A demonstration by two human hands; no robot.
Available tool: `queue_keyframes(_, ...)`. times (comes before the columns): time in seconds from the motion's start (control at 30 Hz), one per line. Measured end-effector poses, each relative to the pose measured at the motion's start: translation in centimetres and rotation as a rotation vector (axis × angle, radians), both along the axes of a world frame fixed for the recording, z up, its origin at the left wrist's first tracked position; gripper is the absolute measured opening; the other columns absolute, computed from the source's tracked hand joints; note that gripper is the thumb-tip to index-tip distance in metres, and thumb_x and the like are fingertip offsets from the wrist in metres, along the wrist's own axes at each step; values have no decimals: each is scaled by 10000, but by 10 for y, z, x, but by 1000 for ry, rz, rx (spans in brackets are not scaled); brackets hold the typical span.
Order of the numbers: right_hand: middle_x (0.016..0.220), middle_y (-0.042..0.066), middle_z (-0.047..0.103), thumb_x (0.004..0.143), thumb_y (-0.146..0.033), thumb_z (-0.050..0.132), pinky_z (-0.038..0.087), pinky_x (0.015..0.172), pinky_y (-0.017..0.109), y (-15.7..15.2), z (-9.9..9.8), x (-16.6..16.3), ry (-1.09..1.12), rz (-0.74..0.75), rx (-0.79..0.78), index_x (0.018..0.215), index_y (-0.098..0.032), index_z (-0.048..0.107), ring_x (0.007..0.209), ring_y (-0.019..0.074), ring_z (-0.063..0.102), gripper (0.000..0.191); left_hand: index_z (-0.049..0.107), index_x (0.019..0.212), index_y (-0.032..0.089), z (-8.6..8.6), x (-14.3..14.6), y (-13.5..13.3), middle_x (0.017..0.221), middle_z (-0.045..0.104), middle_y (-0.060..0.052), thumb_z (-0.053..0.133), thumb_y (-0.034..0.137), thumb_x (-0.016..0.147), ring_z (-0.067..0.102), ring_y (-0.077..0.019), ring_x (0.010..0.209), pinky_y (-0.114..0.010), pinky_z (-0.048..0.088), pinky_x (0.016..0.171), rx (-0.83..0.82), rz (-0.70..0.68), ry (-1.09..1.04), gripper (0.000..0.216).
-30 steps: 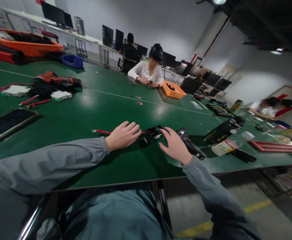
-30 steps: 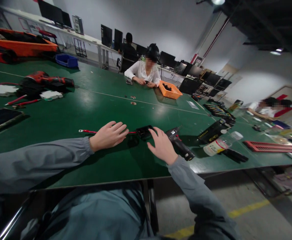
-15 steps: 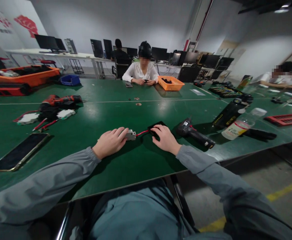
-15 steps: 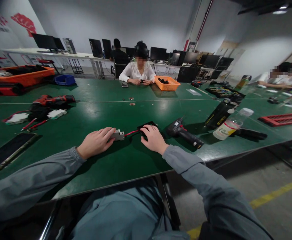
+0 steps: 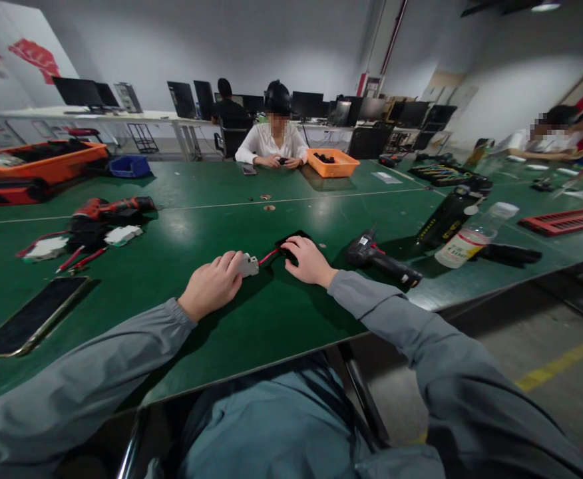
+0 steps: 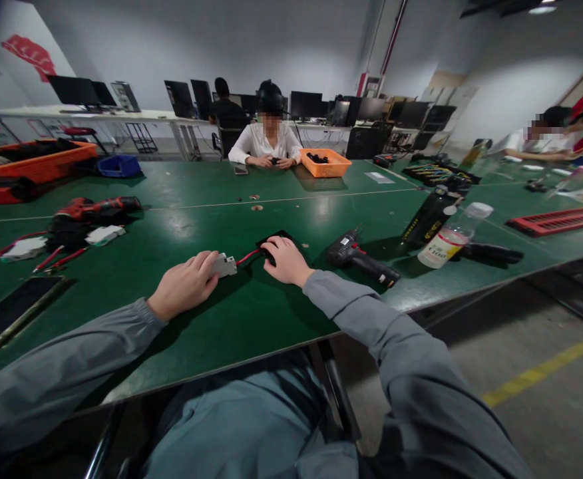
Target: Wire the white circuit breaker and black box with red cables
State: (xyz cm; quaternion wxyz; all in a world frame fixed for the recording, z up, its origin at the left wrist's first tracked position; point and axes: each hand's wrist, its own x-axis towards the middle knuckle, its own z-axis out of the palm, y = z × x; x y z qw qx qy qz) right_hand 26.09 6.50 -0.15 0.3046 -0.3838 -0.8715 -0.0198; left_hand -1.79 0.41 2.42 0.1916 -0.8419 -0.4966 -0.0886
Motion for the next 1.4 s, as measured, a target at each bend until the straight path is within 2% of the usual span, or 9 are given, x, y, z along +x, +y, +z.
queue_keyframes(0.13,1232,142,556,842,-212,572,410,1055,504,18,-3,-11,8,25,14,1205,-157,599,1160,288,511,369,394,1393,138,-3,-2,5,1315,565,-154,371,361,976,626,-271,1024,-346,483,707,2,52,-45,474)
queue_keyframes(0.33,1218,149,554,830,-197,566,407,1055,474,49,-8,-33,24,77,21,1191,-133,601,1152,274,508,368,384,1394,76,-11,-12,19,1241,575,-193,398,365,952,605,-310,1055,-382,488,808,13,127,-88,529)
queue_keyframes(0.53,1221,143,550,833,-197,576,389,1049,443,82,-12,-68,-8,125,22,1209,-122,598,1150,266,502,384,405,1381,70,-13,-31,37,1142,572,-204,364,416,955,609,-334,989,-389,475,752,10,252,-68,549)
queue_keyframes(0.7,1194,127,565,911,-214,520,328,1077,446,100,-17,-93,-22,91,44,1190,-146,615,1127,253,500,302,449,1341,84,-14,-49,50,1104,576,-204,321,447,961,591,-354,991,-414,459,773,-13,314,-75,541)
queue_keyframes(0.87,1203,123,590,977,-210,434,220,1139,486,109,-17,-106,-26,105,113,1189,-145,614,1211,256,472,285,529,1233,60,-20,-58,58,1070,585,-222,333,477,943,572,-370,1010,-446,449,835,-14,332,-86,544)
queue_keyframes(1.13,1176,145,609,983,-237,405,275,1099,477,112,-12,-108,-127,121,180,1149,-115,610,1164,278,485,292,591,1150,103,-33,-61,63,1105,614,-198,355,440,926,553,-349,1099,-475,424,957,-91,204,-180,469)
queue_keyframes(1.27,1205,139,610,980,-210,387,285,1116,448,123,-12,-109,-133,190,150,1202,-108,594,1170,257,501,320,552,1269,124,-31,-59,62,1245,597,-178,348,400,944,525,-312,1196,-449,417,1015,-126,117,-216,473)
queue_keyframes(1.4,1217,138,620,982,-201,390,286,1146,424,143,-14,-122,-130,234,125,1223,-97,591,1181,231,519,331,481,1408,212,-25,-55,61,1430,526,-103,324,363,975,441,-260,1346,-429,385,1085,-185,-93,-162,485)
